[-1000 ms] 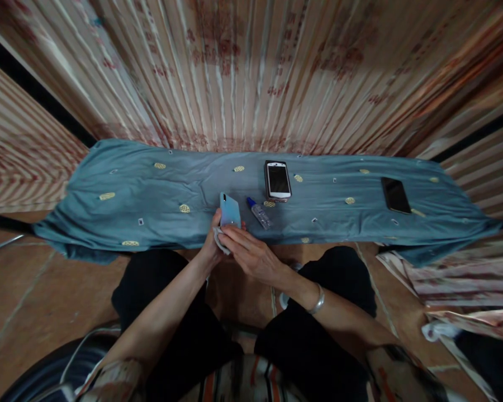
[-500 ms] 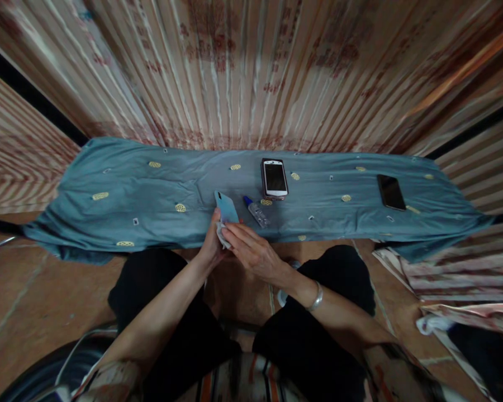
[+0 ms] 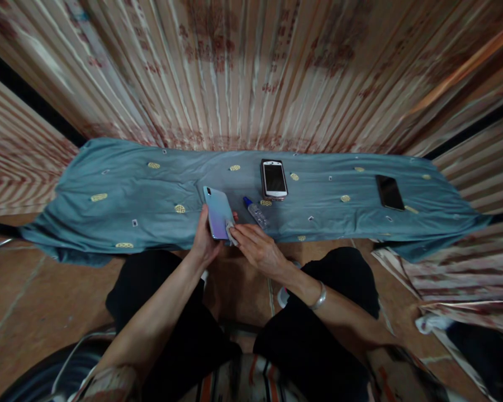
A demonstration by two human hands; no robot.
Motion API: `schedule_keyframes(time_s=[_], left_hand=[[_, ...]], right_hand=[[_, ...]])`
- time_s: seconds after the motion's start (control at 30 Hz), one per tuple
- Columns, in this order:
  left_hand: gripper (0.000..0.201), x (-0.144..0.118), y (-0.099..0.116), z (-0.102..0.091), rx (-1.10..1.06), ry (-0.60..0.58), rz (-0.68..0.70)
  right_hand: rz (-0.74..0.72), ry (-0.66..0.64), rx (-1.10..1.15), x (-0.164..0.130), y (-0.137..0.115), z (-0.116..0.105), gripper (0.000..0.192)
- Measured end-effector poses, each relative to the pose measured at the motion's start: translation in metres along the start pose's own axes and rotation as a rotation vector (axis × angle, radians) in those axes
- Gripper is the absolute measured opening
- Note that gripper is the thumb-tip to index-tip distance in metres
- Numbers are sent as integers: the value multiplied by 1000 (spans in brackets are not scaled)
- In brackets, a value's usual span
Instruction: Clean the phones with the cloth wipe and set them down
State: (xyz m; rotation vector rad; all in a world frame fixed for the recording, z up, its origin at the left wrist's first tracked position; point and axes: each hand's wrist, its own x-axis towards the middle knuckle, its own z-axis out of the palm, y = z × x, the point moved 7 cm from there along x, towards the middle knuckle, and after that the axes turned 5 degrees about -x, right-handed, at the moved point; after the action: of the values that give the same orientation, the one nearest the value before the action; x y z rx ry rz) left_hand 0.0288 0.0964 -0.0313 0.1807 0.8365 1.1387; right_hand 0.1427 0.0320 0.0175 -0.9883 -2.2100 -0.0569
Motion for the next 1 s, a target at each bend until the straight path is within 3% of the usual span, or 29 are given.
schedule_keyframes(time_s=[0.37,0.57,0.83,1.0], left_hand=[[47,-2,3,3,5,-38,71],[45,-3,-6,5,30,-59,23],[29,-7,-17,5,47,-58,31],[35,-11,-25,6,70,-107,-40]], right_hand=[[216,-37,194,-4,21,6,41],[289,-40,221,-1,35,12,41],[393,21,258,6,59,13,39],[489,42,226,6,79,18,37]])
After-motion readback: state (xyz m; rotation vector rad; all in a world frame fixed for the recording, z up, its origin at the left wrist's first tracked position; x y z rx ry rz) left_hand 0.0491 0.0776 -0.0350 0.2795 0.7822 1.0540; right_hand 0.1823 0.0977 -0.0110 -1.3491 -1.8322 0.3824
